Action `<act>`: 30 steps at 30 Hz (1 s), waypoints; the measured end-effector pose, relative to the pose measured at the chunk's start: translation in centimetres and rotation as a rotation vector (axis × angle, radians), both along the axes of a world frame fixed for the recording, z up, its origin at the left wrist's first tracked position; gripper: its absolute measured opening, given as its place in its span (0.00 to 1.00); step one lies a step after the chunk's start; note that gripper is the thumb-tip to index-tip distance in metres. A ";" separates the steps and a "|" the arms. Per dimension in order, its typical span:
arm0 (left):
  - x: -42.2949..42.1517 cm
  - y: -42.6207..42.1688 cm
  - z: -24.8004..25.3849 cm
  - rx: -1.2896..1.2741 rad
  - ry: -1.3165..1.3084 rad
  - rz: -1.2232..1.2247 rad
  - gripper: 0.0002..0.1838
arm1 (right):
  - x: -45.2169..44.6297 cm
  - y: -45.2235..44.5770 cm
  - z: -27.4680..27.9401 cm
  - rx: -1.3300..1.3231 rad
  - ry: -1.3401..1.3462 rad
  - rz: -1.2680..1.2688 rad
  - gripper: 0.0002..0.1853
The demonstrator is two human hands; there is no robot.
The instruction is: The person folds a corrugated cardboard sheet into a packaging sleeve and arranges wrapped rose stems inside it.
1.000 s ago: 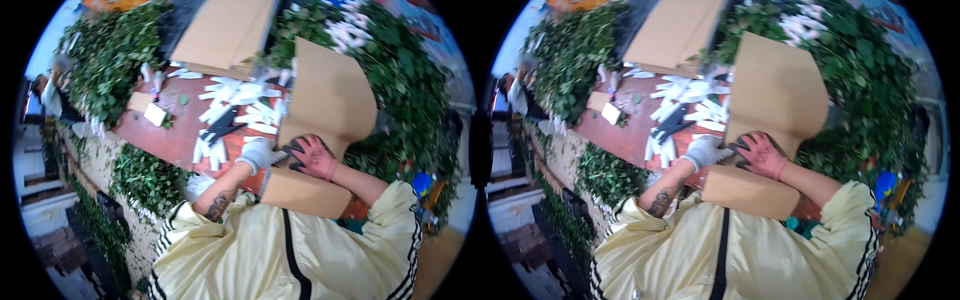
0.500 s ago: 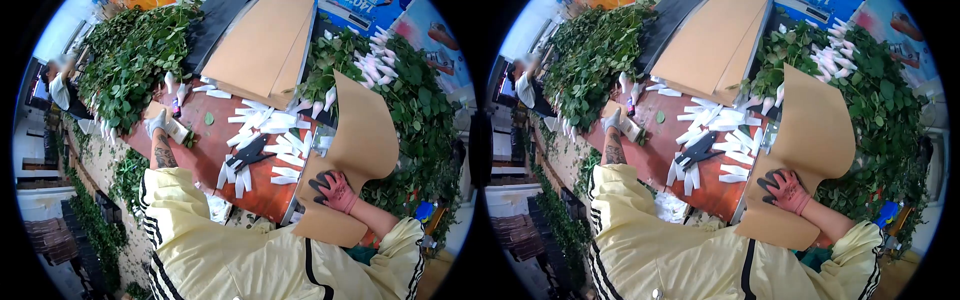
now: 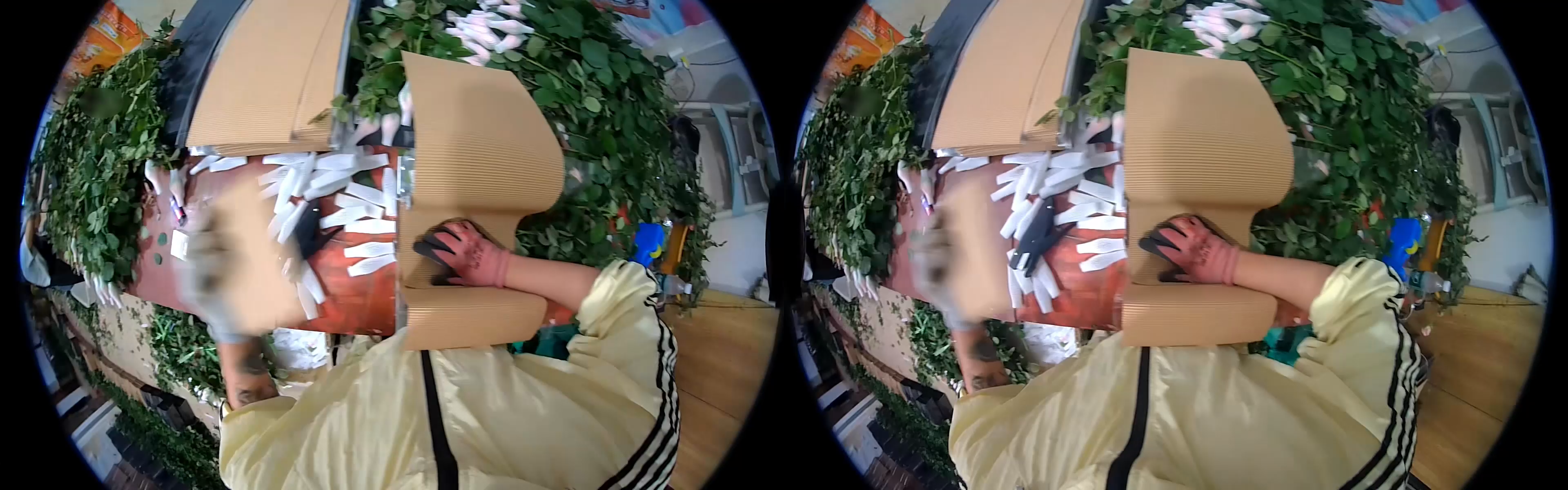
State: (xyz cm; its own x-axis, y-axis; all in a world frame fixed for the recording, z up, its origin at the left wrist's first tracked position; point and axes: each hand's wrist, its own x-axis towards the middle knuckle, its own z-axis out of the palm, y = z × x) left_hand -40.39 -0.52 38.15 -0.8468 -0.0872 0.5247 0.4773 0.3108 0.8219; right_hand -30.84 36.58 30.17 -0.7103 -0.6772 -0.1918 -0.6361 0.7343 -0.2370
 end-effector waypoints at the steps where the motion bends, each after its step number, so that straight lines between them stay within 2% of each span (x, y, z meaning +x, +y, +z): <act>1: 1.9 5.1 0.7 -0.099 0.005 -0.208 0.02 | -0.2 0.1 0.0 -0.059 -0.002 -0.016 0.33; 2: 2.9 8.0 0.1 -0.213 -0.018 -0.407 0.03 | -0.3 0.4 -0.7 -0.009 -0.034 0.005 0.34; 3: 2.5 10.7 -1.0 -0.254 0.318 -0.626 0.03 | -0.4 0.5 -0.1 0.108 -0.064 0.036 0.36; 6: 3.0 13.9 -3.4 -0.305 0.369 -0.681 0.08 | -0.3 1.3 1.7 -0.023 -0.019 -0.014 0.38; 8: 3.2 14.4 -3.6 -0.317 0.371 -0.678 0.08 | -0.7 3.3 2.0 -0.507 -0.656 -0.376 0.43; 9: 3.3 14.5 -3.5 -0.366 0.416 -0.682 0.08 | -0.1 5.6 -3.7 -0.807 -0.783 -0.387 0.43; 11: 3.9 15.1 -4.0 -0.419 0.458 -0.685 0.08 | -1.7 7.2 -5.0 -1.026 -1.219 -0.433 0.40; 12: 4.1 15.4 -4.8 -0.439 0.465 -0.711 0.08 | -1.6 6.2 -7.9 -1.376 -1.516 -0.606 0.33; 13: 4.3 15.5 -5.4 -0.459 0.471 -0.738 0.07 | -1.7 5.0 -5.0 -1.385 -1.517 -0.604 0.33; 14: 4.3 15.5 -5.6 -0.493 0.484 -0.736 0.09 | -2.1 3.7 1.1 -1.232 -1.355 -0.676 0.27; 15: 4.2 15.6 -4.9 -0.495 0.482 -0.743 0.09 | -2.4 2.8 4.3 -1.078 -1.191 -0.740 0.21; 17: 4.4 15.9 -2.9 -0.739 0.401 -0.445 0.16 | -2.0 2.5 2.2 -1.223 -1.219 -0.879 0.08; 18: 4.3 15.4 -3.5 -0.661 0.106 -0.398 0.24 | -2.2 2.7 2.3 -1.169 -1.145 -0.891 0.09; 19: 5.6 14.6 -4.9 -0.422 -0.134 -0.183 0.19 | -2.4 2.7 2.4 -1.119 -1.071 -0.899 0.11; 21: 6.1 12.8 -7.7 -0.203 -0.639 -0.237 0.08 | -2.6 2.4 2.2 -1.216 -1.112 -0.937 0.12; 23: 5.7 14.7 -8.8 -0.513 -0.888 -0.435 0.16 | -2.6 2.3 2.4 -1.095 -1.121 -0.883 0.09; 24: 5.4 15.7 -9.3 -0.565 -0.828 -0.462 0.21 | -2.6 2.3 2.9 -1.091 -1.116 -0.882 0.09; 27: 5.4 16.5 -9.1 -0.633 -0.945 -0.527 0.20 | -2.5 2.5 4.5 -0.936 -1.075 -0.791 0.08; 29: 5.7 16.0 -10.6 -0.557 -0.919 -0.520 0.20 | -1.7 3.6 4.8 -1.031 -1.346 -0.913 0.14; 30: 5.5 16.0 -10.2 -0.581 -0.930 -0.542 0.20 | -1.4 3.4 5.7 -1.080 -1.278 -0.906 0.17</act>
State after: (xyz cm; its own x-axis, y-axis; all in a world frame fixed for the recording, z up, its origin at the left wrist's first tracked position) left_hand -34.91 15.47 27.95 -0.7736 0.4394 -0.4566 -0.0364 0.6885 0.7243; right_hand -32.20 39.98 35.85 -0.6658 -0.4081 -0.6246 0.7031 -0.0632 -0.7083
